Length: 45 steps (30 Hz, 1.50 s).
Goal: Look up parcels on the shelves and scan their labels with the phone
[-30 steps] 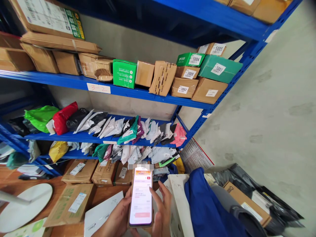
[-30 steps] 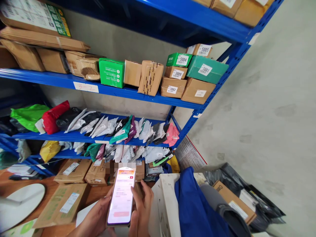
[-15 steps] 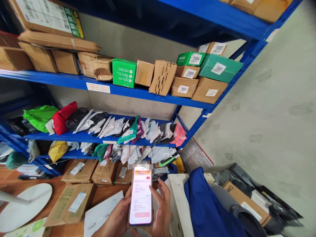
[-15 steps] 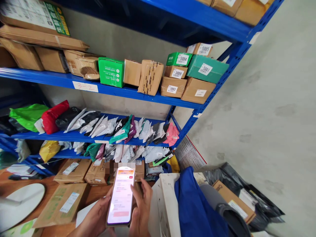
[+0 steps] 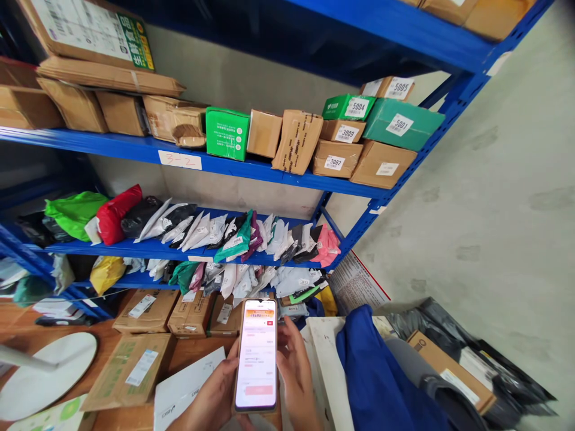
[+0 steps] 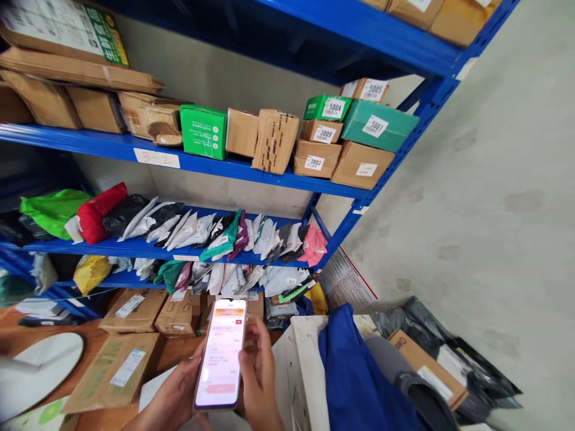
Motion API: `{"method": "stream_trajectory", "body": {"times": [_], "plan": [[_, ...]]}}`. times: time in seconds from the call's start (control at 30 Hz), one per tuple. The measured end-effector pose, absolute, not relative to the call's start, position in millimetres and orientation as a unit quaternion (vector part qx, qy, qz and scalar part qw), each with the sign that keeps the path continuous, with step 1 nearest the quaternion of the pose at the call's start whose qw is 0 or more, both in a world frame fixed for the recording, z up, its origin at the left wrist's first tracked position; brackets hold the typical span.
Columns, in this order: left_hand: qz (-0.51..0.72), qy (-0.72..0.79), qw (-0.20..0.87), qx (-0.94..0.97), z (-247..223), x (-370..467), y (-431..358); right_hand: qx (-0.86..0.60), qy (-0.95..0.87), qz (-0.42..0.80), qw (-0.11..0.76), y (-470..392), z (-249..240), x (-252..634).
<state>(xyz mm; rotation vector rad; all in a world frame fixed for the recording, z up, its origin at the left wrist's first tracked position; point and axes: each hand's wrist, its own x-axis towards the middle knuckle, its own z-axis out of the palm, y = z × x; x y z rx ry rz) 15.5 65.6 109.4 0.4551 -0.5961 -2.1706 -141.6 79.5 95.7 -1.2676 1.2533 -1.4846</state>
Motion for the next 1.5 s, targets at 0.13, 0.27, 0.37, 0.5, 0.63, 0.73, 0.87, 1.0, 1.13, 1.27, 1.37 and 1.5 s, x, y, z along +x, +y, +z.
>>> {"method": "stream_trajectory", "body": {"times": [0.13,0.27,0.37,0.5,0.63,0.73,0.87,1.0,1.13,1.27,1.37,1.5], "plan": [[-0.869,-0.248,0.384,0.189,106,17,66,-0.506,0.473,-0.481,0.538,69,115,-151],[-0.875,-0.258,0.365,0.189,102,22,66,-0.488,0.512,-0.473,0.525,63,122,-151],[-0.879,-0.244,0.370,0.177,102,23,66,-0.468,0.534,-0.470,0.524,61,123,-150],[-0.876,-0.247,0.374,0.181,104,22,67,-0.494,0.499,-0.450,0.552,63,127,-154],[-0.867,-0.276,0.358,0.210,103,22,68,-0.513,0.493,-0.445,0.544,66,131,-156],[-0.862,-0.291,0.357,0.212,102,22,68,-0.501,0.497,-0.459,0.540,66,131,-154],[-0.868,-0.279,0.364,0.190,105,21,69,-0.481,0.498,-0.477,0.542,65,130,-151],[-0.872,-0.236,0.387,0.183,111,21,70,-0.466,0.506,-0.489,0.536,66,125,-149],[-0.881,-0.234,0.372,0.176,112,21,69,-0.449,0.534,-0.529,0.483,74,108,-150],[-0.881,-0.238,0.373,0.166,111,21,68,-0.577,0.508,-0.587,0.254,90,86,-153],[-0.881,-0.238,0.377,0.157,112,22,69,-0.644,0.464,-0.590,0.148,99,76,-154],[-0.879,-0.227,0.389,0.157,111,22,69,-0.641,0.497,-0.562,0.166,100,75,-155]]}}
